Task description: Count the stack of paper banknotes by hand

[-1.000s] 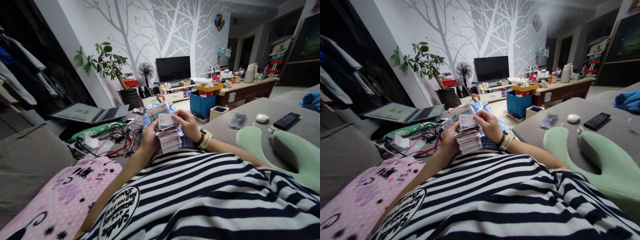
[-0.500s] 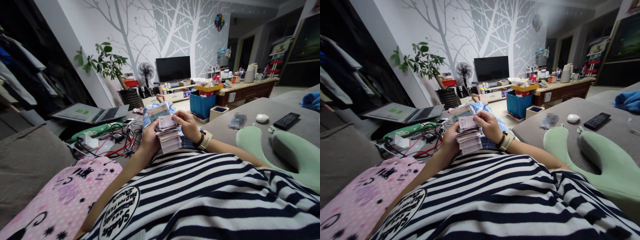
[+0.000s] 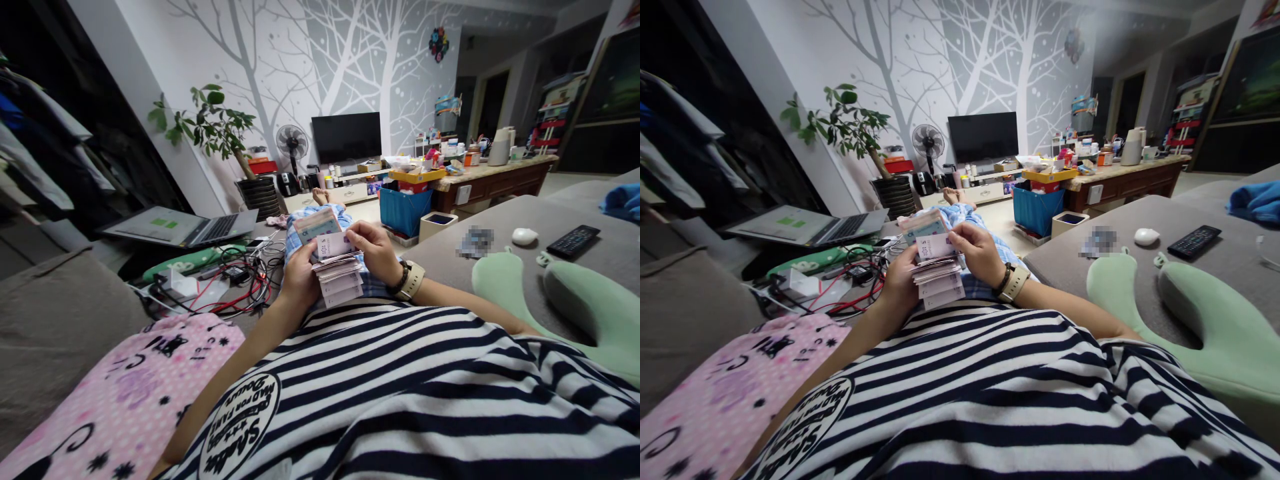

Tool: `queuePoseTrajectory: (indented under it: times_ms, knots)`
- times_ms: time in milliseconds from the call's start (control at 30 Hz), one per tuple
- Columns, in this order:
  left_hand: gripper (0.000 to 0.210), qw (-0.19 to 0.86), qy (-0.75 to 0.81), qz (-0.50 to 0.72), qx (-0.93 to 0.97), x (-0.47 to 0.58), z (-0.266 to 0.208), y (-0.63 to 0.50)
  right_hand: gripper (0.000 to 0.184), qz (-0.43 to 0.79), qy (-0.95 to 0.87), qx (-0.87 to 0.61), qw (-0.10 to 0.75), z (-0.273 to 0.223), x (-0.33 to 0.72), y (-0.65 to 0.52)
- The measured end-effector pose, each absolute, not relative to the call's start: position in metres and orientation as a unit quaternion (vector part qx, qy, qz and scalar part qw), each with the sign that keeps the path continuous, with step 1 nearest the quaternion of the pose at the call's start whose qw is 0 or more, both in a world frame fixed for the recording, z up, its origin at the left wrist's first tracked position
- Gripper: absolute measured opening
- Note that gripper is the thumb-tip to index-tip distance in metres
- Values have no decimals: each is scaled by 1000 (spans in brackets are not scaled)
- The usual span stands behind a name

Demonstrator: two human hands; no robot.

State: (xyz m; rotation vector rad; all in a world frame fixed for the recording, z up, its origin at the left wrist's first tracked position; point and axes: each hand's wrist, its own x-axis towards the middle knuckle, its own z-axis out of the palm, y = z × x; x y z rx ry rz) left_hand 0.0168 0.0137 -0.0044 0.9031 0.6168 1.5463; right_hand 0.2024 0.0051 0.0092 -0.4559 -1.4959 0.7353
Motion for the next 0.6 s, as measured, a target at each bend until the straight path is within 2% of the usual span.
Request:
queuePoseTrajectory:
  times_ms: [333, 467, 600]
  knots:
    - [39, 571, 288, 675, 368, 23, 5, 2, 88, 305, -673, -201, 643, 8, 204, 3]
    - [49, 573, 287, 676, 364, 25, 10, -5, 85, 311, -651, -222, 656, 7, 203, 7]
    - [49, 565, 296, 677, 368, 24, 13, -11, 80, 327, -624, -289, 649, 5, 203, 16]
